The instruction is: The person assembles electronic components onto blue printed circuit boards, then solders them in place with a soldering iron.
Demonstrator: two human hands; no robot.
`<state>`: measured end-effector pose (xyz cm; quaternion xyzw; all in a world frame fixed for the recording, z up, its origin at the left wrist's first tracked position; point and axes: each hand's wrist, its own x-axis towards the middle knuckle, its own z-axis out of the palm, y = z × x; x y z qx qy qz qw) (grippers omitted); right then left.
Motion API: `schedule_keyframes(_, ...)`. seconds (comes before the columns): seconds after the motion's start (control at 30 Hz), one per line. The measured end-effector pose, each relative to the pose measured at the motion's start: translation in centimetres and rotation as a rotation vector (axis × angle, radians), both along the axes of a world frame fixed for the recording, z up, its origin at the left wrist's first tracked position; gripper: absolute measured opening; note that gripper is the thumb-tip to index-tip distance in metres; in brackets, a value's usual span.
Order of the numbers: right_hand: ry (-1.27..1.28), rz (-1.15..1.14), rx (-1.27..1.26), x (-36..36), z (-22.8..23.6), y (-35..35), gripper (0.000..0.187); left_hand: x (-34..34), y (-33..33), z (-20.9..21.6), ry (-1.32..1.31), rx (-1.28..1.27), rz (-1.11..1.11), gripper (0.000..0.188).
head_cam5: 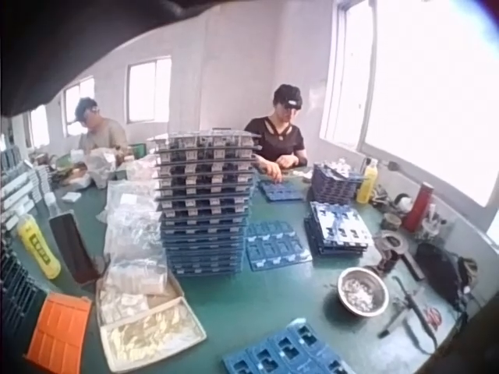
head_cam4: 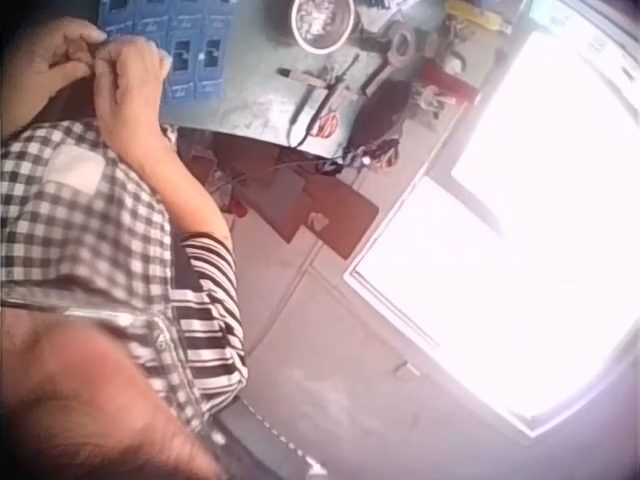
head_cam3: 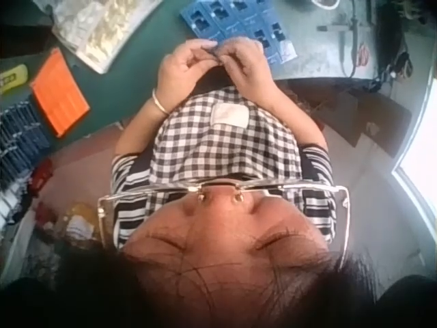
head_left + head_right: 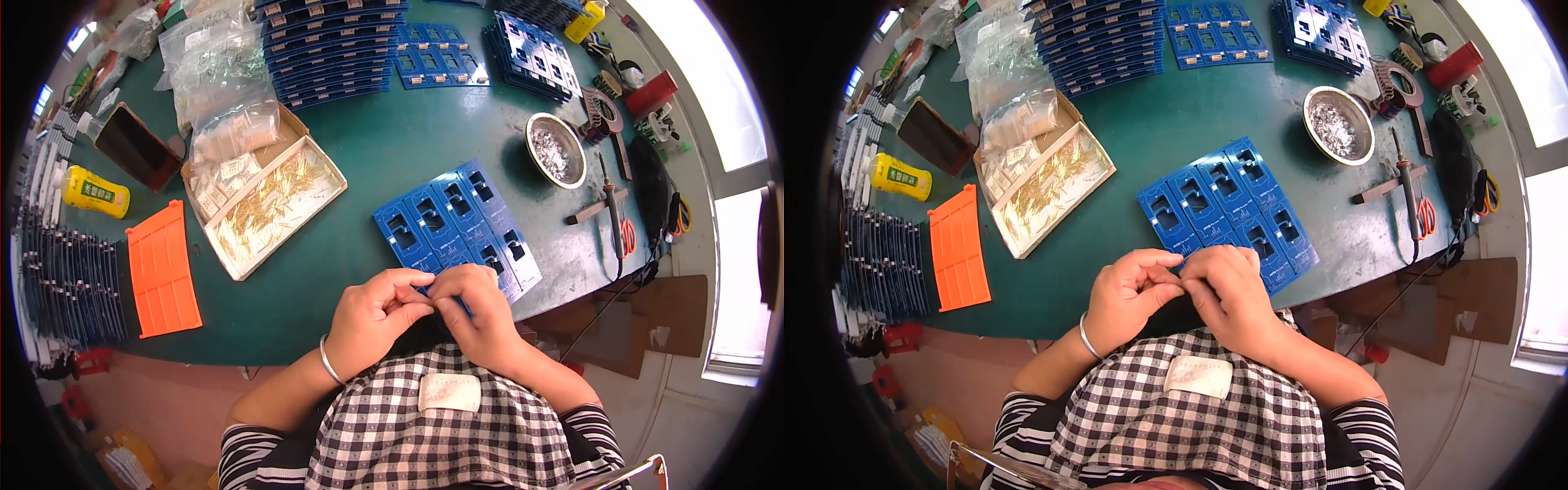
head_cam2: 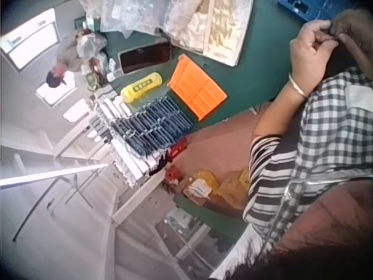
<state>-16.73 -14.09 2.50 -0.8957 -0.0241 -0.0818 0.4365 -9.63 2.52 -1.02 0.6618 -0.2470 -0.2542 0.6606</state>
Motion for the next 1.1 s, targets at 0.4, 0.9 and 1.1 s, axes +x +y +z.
schedule_keyframes(0.4, 0.236, -0.045, 0.25, 0.5, 1.8, -0.7, 0.004, 0.2, 0.0, -0.1, 0.214, -0.104, 0.067, 0.02)
schedule_keyframes(0.9, 0.149, 0.122, 0.236, 10.1, 1.0, 2.0, 0.005, 4.5, 2.7, 1.9, 0.109, -0.087, 0.479, 0.015)
schedule_keyframes(1.1, 0.304, 0.15, 0.176, 12.1, 6.0, -0.4, 0.007, 3.9, 4.1, 2.0, 0.149, -0.224, 0.442, 0.012)
